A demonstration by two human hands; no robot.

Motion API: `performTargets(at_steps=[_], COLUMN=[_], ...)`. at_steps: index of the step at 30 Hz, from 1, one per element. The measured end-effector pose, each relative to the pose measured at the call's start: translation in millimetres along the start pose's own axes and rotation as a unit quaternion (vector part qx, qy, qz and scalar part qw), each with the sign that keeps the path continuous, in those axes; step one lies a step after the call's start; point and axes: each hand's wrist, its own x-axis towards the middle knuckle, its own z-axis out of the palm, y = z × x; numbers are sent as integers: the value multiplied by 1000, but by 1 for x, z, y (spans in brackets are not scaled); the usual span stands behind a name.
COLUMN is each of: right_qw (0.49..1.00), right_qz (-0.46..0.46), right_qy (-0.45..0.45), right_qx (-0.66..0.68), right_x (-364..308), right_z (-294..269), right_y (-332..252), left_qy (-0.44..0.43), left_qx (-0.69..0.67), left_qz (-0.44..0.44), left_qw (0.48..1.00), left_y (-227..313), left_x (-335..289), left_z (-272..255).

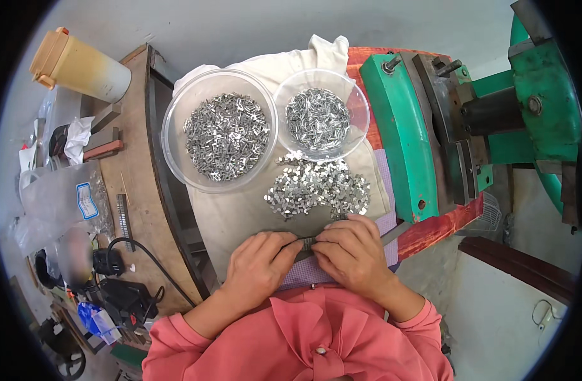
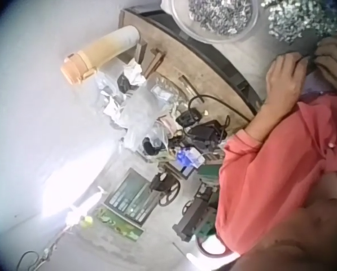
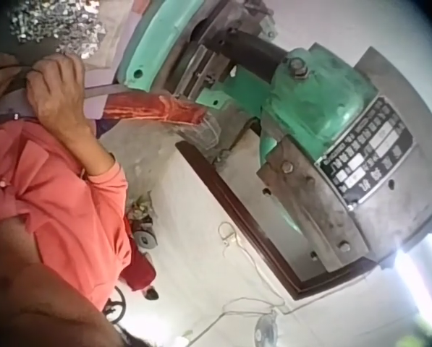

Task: The person places small metal components onto a template strip by hand, then secures them using a manual press machine.

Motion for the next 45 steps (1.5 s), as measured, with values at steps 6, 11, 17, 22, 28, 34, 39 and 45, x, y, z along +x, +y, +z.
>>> performTargets(at_steps=[6,11,17,22,28,34,39,45], right_qw=[999,996,1000,998,999,1000,999,1000], right_qz=[-8,14,-4,-25,-25,-24,-16,-16], right_qy=[-40,-42,-7,-25,-2,-1,-30,-4], right_qx=[25,73,-12,-57,-25,8,37,25], right_x=[13,27,45,53,49,20,9,37], right_z=[-7,-13,2,4,4,-4,-3,6], right_y=[5,20,26,20,22,13,10,21], left_qy=[9,-1,-35,-49,-34,-12,-9,-5], left_qx=[-9,-6,-34,-35,-61,-58,-71,-87], left_qz=[-16,-5,-36,-60,-93,-89,-101,-126], left_qw=[1000,1000,998,996,993,994,992,988], left_y=[1,0,-2,-3,-2,1,2,3], left_x=[0,0,1,-5,-7,-2,3,5], left_z=[-1,-1,-1,-9,-12,-5,-3,0])
